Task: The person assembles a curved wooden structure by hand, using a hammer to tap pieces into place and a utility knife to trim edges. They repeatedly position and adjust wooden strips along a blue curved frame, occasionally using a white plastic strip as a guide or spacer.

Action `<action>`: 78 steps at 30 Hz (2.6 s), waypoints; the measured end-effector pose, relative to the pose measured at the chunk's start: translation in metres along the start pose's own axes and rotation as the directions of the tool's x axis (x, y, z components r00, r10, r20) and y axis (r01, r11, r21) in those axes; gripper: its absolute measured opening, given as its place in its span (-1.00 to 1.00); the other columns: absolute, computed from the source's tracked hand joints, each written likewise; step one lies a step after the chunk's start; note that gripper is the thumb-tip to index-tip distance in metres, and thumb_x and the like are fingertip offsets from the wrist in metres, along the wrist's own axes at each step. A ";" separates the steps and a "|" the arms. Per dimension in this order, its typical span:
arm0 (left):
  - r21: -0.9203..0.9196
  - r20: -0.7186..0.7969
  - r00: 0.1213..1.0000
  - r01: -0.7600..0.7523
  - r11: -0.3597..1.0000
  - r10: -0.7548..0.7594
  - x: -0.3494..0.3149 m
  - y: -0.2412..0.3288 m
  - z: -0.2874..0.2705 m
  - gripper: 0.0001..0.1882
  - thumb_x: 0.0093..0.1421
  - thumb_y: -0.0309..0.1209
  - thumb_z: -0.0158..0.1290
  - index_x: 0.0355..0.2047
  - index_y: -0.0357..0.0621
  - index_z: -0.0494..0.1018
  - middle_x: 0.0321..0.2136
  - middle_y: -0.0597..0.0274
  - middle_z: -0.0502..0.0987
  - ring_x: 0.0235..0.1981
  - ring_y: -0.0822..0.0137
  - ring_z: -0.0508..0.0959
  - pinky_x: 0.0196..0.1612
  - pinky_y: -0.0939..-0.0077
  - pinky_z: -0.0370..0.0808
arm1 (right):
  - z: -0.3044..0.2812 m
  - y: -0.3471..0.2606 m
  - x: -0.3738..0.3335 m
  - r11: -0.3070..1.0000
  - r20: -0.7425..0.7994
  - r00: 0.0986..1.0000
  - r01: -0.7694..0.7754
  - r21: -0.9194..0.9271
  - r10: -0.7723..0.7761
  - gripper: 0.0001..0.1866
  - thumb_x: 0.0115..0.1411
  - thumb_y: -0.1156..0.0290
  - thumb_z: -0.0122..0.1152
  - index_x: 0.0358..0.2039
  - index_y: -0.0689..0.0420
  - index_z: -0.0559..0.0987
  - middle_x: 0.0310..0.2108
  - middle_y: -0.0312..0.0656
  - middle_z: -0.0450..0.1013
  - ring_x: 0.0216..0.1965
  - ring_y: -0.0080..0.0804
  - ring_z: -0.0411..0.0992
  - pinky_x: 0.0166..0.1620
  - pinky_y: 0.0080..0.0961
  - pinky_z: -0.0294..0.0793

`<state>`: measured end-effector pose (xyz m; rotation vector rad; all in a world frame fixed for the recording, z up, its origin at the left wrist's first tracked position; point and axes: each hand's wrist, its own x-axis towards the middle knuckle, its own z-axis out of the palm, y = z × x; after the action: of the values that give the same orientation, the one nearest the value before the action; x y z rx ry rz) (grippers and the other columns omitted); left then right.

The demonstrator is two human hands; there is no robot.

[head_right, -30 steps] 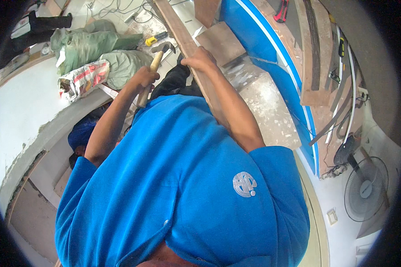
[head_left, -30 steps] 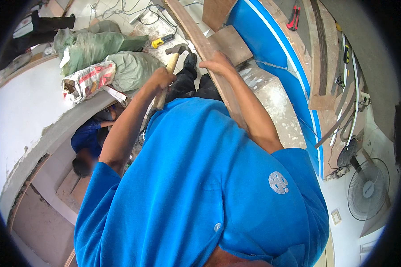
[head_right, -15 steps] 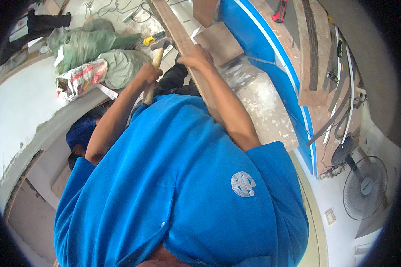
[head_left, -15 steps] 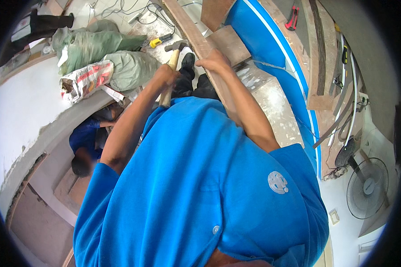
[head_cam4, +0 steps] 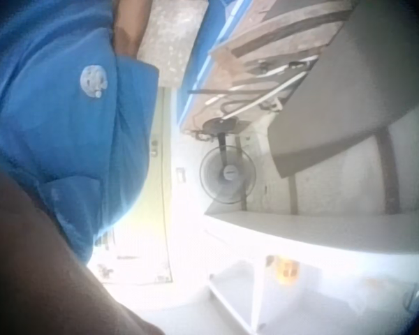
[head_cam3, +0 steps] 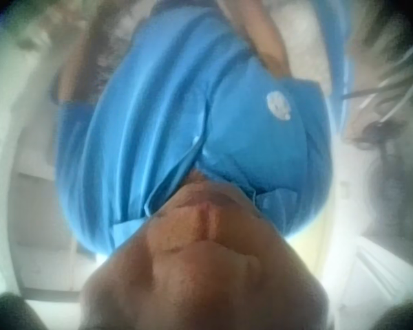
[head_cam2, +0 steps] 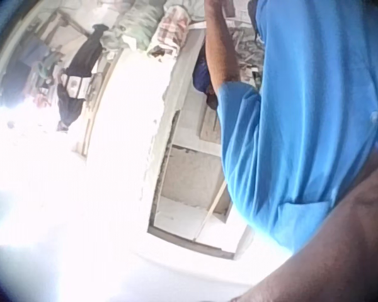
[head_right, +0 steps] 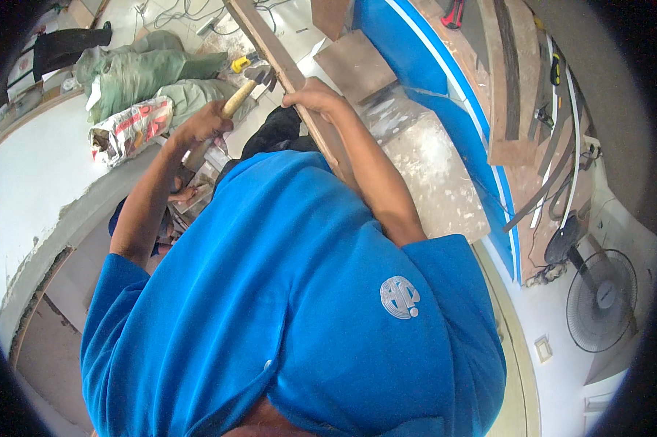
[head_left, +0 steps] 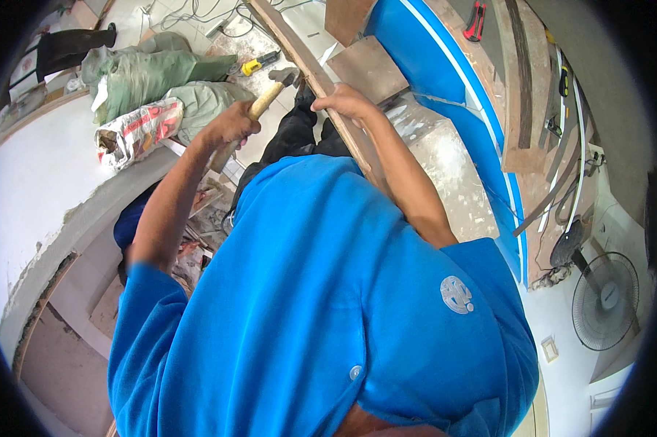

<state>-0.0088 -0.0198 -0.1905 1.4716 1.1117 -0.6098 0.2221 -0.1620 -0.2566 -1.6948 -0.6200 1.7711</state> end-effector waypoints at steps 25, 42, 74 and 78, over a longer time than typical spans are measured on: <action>-0.513 -0.127 0.992 -0.088 0.854 0.026 -0.015 -0.049 0.007 -0.70 0.00 -0.48 0.17 -0.25 -0.29 0.39 -0.65 0.29 0.41 -0.76 0.43 0.40 -0.71 0.51 0.33 | -0.031 0.024 -0.021 0.950 -0.131 0.968 0.177 -0.256 -0.216 -0.10 -0.20 0.17 0.43 0.12 0.40 0.30 0.00 0.22 0.41 0.05 -0.02 0.40 0.12 -0.30 0.35; -0.711 -0.103 0.976 -0.207 0.672 0.192 0.025 -0.019 0.017 -0.77 0.08 -0.49 0.04 -0.24 -0.27 0.33 -0.61 0.29 0.38 -0.72 0.49 0.37 -0.70 0.61 0.36 | -0.055 0.144 -0.084 0.929 -0.360 0.899 0.116 -0.351 -0.249 -0.11 -0.28 0.26 0.55 0.10 0.26 0.38 -0.04 0.06 0.47 0.02 -0.14 0.43 0.11 -0.36 0.33; -0.535 -0.374 0.919 -0.325 0.780 0.126 0.020 0.042 0.039 -0.79 0.12 -0.44 0.11 -0.28 -0.24 0.37 -0.58 0.27 0.39 -0.71 0.41 0.41 -0.69 0.54 0.40 | -0.068 0.163 -0.047 0.879 -0.414 0.843 0.133 -0.457 -0.343 -0.25 -0.15 0.50 0.17 0.17 0.26 0.33 0.01 0.16 0.43 0.05 0.05 0.41 0.10 -0.21 0.38; -0.320 -0.295 0.940 -0.266 0.910 0.171 -0.027 0.079 0.026 -0.76 0.10 -0.40 0.16 -0.33 -0.23 0.35 -0.63 0.29 0.36 -0.74 0.41 0.39 -0.70 0.51 0.37 | -0.068 0.162 -0.038 0.858 -0.470 0.784 0.149 -0.492 -0.406 -0.23 -0.17 0.48 0.18 0.17 0.25 0.33 0.00 0.15 0.43 0.04 0.08 0.41 0.08 -0.18 0.39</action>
<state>0.0550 -0.0460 -0.1365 1.3556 1.1651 -0.0456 0.2730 -0.3084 -0.3477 -2.1520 -0.9791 0.8731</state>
